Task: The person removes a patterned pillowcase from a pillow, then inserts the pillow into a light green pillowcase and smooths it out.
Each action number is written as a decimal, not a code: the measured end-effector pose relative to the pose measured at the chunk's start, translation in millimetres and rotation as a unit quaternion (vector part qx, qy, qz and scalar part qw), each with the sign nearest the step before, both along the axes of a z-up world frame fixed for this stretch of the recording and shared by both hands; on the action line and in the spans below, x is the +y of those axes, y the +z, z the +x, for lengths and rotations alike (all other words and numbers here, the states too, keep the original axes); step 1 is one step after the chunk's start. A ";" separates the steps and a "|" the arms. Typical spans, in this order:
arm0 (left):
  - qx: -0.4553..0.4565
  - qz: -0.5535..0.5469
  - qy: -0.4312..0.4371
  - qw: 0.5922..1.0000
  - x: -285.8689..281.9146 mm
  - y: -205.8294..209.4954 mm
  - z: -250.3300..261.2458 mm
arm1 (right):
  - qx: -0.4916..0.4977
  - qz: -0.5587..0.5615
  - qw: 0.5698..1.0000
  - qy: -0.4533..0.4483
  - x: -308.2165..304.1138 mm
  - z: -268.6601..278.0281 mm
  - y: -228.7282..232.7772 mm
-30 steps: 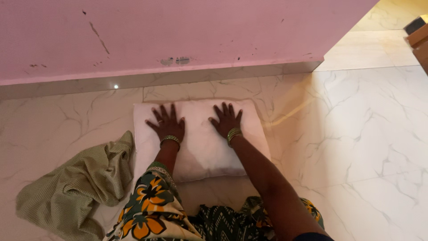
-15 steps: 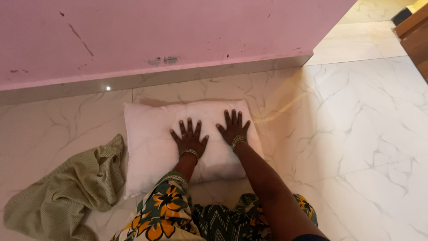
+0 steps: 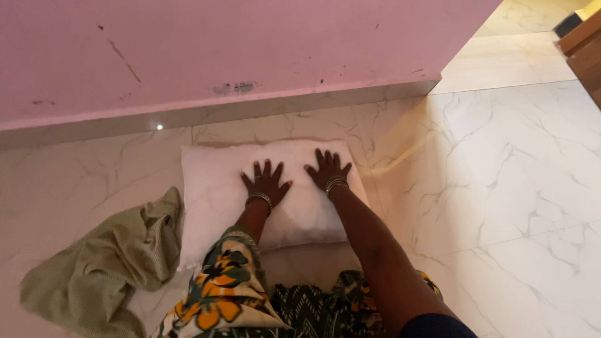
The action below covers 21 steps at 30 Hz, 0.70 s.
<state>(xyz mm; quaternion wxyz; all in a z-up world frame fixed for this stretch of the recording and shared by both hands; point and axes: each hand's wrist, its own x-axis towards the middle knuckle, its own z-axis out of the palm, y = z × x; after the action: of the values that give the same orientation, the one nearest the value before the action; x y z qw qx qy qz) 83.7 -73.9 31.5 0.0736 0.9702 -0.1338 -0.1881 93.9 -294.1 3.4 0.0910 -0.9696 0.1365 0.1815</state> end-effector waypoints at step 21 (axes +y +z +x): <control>-0.132 0.056 0.174 0.974 90.6 -58.8 -130.8 | -0.233 -0.061 0.960 0.140 66.4 -146.1 -18.3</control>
<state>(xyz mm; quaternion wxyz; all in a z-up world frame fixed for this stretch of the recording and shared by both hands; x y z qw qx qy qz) -47.0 16.6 -27.3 0.0326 0.9975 0.0396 -0.0493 -52.2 -227.7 -14.9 0.0349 -0.9982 -0.0147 -0.0469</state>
